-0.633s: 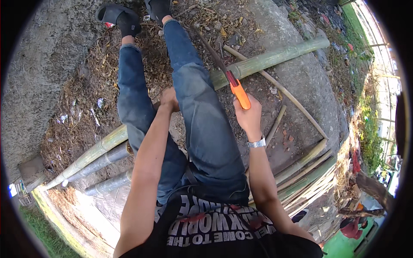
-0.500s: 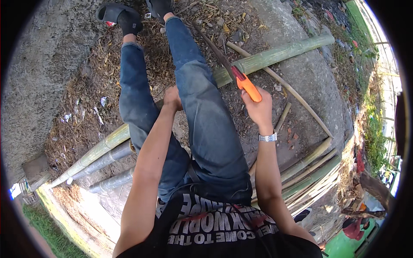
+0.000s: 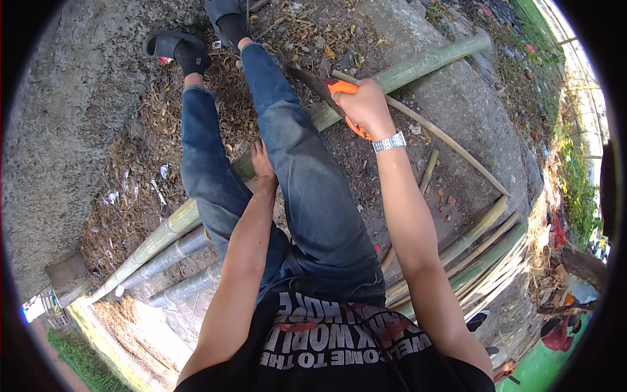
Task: The person is using a hand saw to cut through pieces of bamboo while sitting on the ground.
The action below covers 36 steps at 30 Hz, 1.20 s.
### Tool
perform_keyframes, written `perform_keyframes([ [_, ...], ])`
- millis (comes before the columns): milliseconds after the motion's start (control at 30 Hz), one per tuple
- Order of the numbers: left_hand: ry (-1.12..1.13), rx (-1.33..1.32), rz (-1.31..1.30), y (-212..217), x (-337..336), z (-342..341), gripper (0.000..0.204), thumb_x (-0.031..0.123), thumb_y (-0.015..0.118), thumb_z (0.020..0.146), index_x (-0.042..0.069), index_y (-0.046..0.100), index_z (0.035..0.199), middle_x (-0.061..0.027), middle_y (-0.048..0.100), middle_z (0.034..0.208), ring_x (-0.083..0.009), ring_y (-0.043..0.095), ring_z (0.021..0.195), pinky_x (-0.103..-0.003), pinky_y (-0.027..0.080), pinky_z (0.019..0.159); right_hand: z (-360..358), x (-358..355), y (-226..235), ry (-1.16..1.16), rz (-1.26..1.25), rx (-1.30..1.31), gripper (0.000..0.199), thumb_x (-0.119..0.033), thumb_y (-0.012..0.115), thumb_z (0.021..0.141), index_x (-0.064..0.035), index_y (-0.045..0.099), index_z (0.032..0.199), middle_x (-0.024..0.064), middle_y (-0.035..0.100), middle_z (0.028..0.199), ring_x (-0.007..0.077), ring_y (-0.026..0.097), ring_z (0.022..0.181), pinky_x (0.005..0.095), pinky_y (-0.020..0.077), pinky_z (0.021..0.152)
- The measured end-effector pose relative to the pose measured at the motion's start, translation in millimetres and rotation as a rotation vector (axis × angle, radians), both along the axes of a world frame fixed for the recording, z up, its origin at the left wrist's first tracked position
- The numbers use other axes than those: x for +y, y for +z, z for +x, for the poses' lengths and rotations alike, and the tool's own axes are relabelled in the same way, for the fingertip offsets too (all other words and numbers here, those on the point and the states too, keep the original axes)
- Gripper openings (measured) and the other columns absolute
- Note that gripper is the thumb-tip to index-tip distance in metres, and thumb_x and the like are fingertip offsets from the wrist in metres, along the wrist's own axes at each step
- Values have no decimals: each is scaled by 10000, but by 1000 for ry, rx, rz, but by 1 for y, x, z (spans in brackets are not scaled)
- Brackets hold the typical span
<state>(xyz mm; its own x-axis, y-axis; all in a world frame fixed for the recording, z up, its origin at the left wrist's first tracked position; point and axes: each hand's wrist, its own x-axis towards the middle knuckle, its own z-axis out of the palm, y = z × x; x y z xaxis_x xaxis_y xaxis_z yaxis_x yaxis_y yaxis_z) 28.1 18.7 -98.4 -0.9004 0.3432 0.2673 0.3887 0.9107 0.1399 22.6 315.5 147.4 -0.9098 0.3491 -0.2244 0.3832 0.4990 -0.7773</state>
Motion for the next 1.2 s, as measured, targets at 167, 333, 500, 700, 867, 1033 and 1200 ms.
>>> perform_keyframes([
  [167, -95, 132, -56, -11, -12, -10, 488, 368, 557, 893, 35, 654, 1237, -173, 620, 1210, -402, 532, 1169, -525, 428, 1040, 43, -27, -8, 85, 36, 163, 331, -271, 729, 884, 48, 642, 874, 276, 669, 832, 475, 655, 894, 522, 509, 801],
  [333, -22, 65, 58, 1, 6, -12, 435, 363, 572, 891, 37, 666, 1163, -160, 640, 1155, -375, 555, 1148, -503, 445, 1028, 50, -13, -16, -88, -109, 249, 257, -199, 697, 888, 56, 666, 885, 237, 656, 737, 431, 677, 747, 462, 504, 648],
  [500, 154, -276, 199, 18, -5, -16, 384, 331, 630, 876, 26, 666, 1108, -173, 651, 1152, -379, 610, 1089, -451, 522, 950, 35, -30, -9, 64, 136, 311, 259, -214, 701, 865, 24, 684, 967, 265, 685, 872, 489, 642, 848, 514, 511, 734],
  [700, 64, -647, -52, 83, 18, -31, 391, 337, 687, 854, 62, 688, 1132, -188, 668, 1144, -396, 625, 1060, -459, 552, 921, -16, 47, 0, -59, -383, -34, 234, -144, 656, 837, 60, 669, 722, 71, 592, 537, 149, 563, 422, 342, 431, 413],
  [867, 76, -265, 302, 46, 3, -2, 458, 337, 694, 847, 70, 692, 1219, -185, 652, 1200, -402, 603, 1088, -459, 533, 940, 48, -67, 59, 138, 230, 405, 283, -222, 737, 856, 29, 609, 828, 277, 634, 739, 496, 640, 751, 532, 512, 674],
  [1033, 182, -691, 465, 52, 15, -6, 515, 348, 729, 814, 39, 686, 1224, -167, 623, 1310, -413, 601, 1148, -469, 500, 997, 143, -43, 99, -211, -318, 475, 149, -96, 683, 952, 50, 658, 967, -9, 597, 703, 58, 523, 578, 257, 435, 525],
  [1200, -77, -1205, 481, 53, -14, -44, 529, 357, 734, 809, 36, 685, 1226, -175, 621, 1320, -419, 606, 1147, -472, 503, 996, 196, 10, 90, -171, 34, 541, 107, -80, 687, 933, 20, 666, 964, 33, 593, 699, 97, 544, 569, 273, 419, 516],
])
